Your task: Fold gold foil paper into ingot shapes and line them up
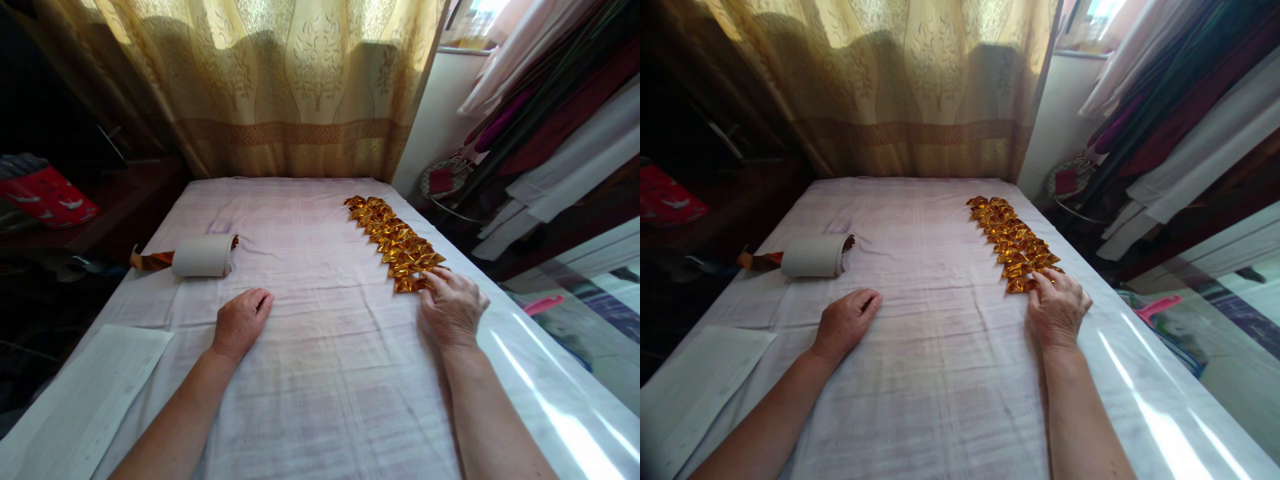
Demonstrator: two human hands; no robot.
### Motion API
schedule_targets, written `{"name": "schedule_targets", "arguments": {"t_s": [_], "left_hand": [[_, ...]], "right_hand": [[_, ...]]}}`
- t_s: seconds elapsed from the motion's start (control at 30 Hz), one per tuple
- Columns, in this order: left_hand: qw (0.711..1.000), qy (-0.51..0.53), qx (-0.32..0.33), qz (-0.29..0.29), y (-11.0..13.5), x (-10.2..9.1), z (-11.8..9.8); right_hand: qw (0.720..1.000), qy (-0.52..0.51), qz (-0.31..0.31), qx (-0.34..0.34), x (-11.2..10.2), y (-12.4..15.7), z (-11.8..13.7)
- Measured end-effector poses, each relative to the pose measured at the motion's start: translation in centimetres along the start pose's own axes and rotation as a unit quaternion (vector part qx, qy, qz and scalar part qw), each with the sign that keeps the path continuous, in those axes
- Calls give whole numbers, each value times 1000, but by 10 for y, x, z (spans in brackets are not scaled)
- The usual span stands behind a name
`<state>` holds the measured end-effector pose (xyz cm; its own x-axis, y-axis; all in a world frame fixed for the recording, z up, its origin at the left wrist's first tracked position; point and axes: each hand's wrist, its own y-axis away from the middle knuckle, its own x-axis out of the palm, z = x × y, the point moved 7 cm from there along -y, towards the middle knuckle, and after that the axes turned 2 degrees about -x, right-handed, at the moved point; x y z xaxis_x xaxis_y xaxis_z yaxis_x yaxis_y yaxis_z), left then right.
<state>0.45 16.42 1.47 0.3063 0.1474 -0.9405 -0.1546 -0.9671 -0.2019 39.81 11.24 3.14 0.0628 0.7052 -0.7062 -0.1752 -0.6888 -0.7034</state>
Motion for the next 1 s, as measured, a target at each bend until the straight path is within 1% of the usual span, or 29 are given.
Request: {"name": "schedule_targets", "arguments": {"t_s": [0.1, 0.17, 0.23, 0.27, 0.33, 0.37, 0.4, 0.43, 0.53, 0.67, 0.83, 1.0], "left_hand": [[1000, 30, 3, -2, -1, 2, 2], [998, 59, 4, -19, -3, -1, 6], [996, 69, -6, -65, -7, -11, 17], [993, 59, -20, -99, -8, -19, 26], [984, 20, -47, -173, -10, -37, 43], [978, 0, -61, -199, -11, -44, 51], [973, -18, -78, -215, -12, -50, 60], [969, -35, -104, -220, -13, -54, 69], [964, -67, -150, -209, -17, -57, 88], [963, -75, -168, -199, -28, -57, 101], [963, -104, -168, -181, -35, -53, 105], [965, -105, -136, -200, -33, -50, 103]], "right_hand": [[999, -28, -1, -43, -5, -3, 30], [994, -57, 14, -90, -5, -3, 60], [984, -95, 40, -144, -3, 3, 93], [977, -115, 58, -171, -1, 7, 109], [961, -147, 98, -214, 4, 16, 138], [951, -162, 123, -234, 7, 21, 151], [942, -175, 141, -250, 9, 25, 161], [936, -186, 156, -257, 11, 28, 169], [925, -221, 181, -249, 15, 29, 180], [922, -254, 197, -214, 21, 27, 179], [926, -263, 193, -192, 25, 29, 174], [925, -268, 191, -189, 27, 30, 174]]}}
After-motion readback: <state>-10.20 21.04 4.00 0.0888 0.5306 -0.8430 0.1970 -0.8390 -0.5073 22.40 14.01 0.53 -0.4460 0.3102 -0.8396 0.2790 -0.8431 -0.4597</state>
